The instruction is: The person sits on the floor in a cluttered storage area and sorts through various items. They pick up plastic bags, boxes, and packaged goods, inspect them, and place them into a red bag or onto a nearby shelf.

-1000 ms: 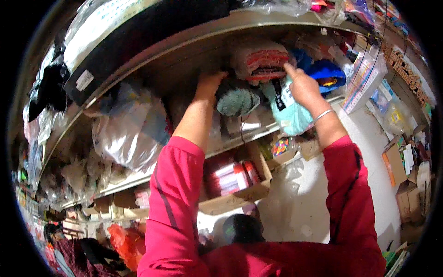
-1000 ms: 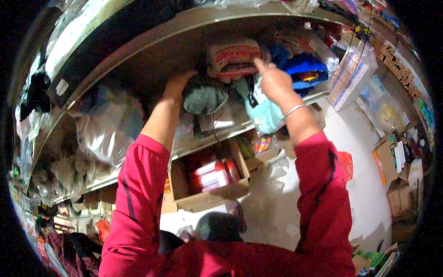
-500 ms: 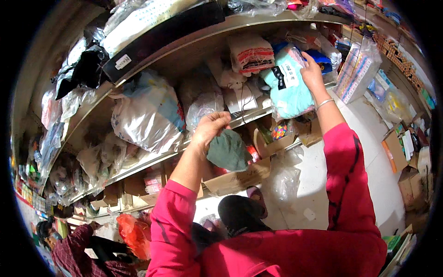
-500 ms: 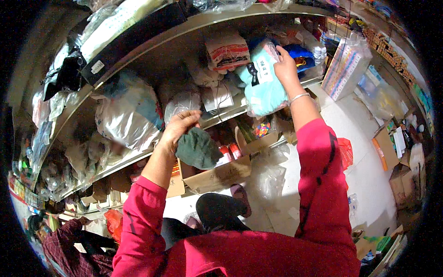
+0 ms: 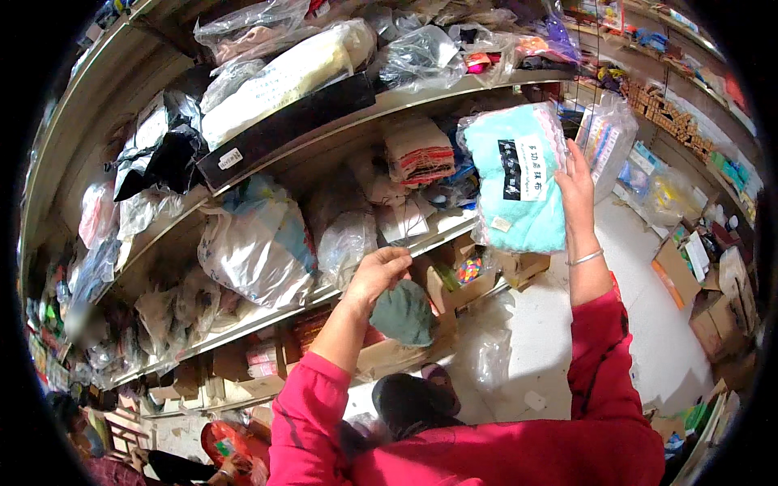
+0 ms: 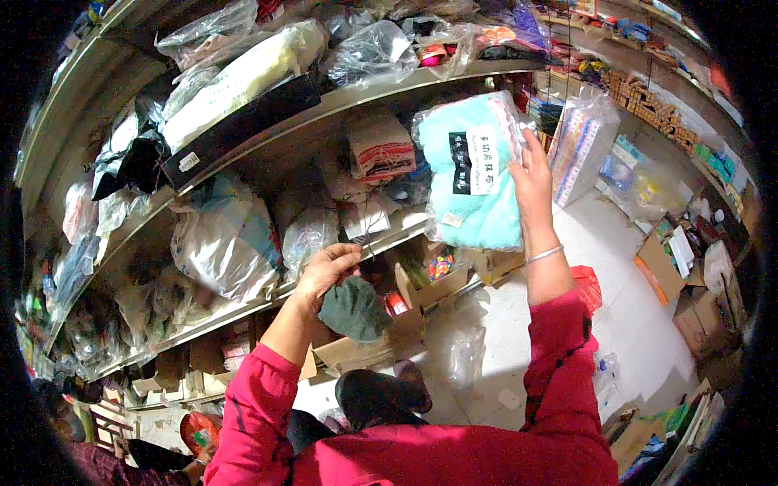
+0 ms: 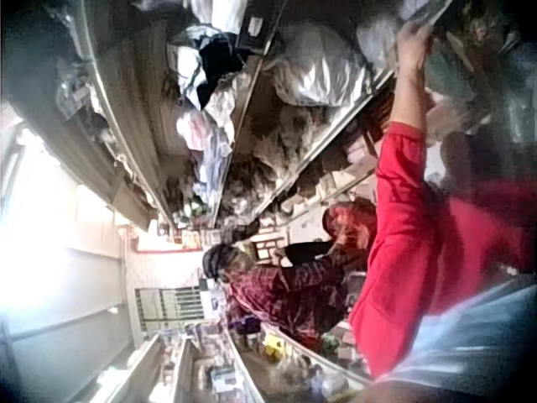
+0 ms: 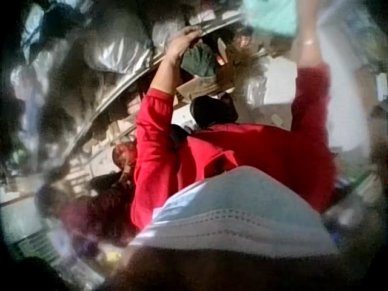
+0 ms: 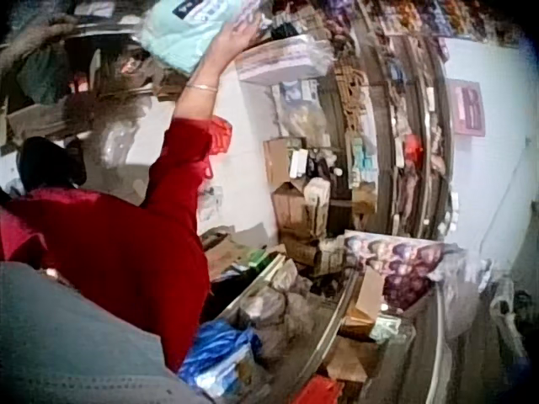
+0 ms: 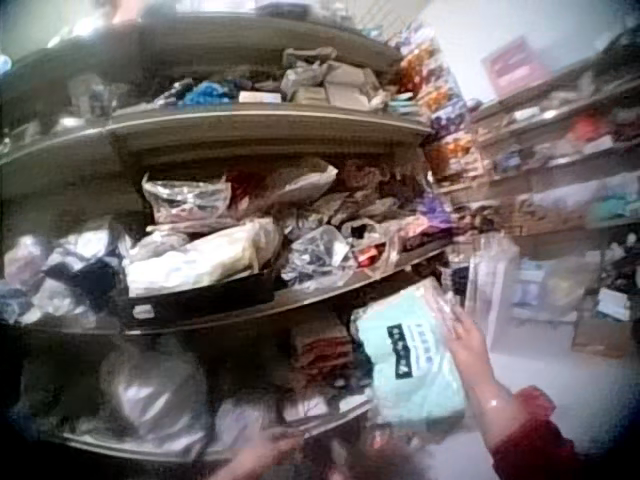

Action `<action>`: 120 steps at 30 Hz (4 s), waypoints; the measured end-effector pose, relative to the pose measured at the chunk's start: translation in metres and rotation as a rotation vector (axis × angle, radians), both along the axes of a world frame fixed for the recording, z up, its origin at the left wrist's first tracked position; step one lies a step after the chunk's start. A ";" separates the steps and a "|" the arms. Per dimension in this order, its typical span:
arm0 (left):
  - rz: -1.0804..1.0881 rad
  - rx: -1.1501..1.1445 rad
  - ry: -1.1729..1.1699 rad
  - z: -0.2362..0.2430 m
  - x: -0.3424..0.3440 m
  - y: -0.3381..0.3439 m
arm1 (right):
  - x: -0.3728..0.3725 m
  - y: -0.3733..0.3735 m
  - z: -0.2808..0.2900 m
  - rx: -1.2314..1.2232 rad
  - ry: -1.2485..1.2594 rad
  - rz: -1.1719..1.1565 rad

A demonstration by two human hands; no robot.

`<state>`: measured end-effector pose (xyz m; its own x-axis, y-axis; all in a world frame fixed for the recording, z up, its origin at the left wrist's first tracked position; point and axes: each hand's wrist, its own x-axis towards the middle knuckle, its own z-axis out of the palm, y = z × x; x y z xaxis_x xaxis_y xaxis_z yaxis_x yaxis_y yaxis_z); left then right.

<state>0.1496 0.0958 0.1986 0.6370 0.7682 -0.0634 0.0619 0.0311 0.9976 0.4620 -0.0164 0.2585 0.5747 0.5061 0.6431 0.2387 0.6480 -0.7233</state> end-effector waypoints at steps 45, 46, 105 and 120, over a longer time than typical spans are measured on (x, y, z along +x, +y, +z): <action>1.213 -0.603 -0.982 -0.093 -0.277 -0.160 | -0.307 0.100 -0.097 -0.111 -1.259 0.488; 1.207 -0.523 -0.985 -0.102 -0.277 -0.159 | -0.321 0.081 -0.097 -0.220 -1.063 0.787; 2.603 -0.631 -0.650 -0.483 -0.482 -0.415 | -0.456 0.024 -0.269 -1.190 0.635 1.314; 1.575 -0.493 -1.051 -0.355 -0.425 -0.393 | -0.453 0.023 -0.263 -1.176 0.720 1.253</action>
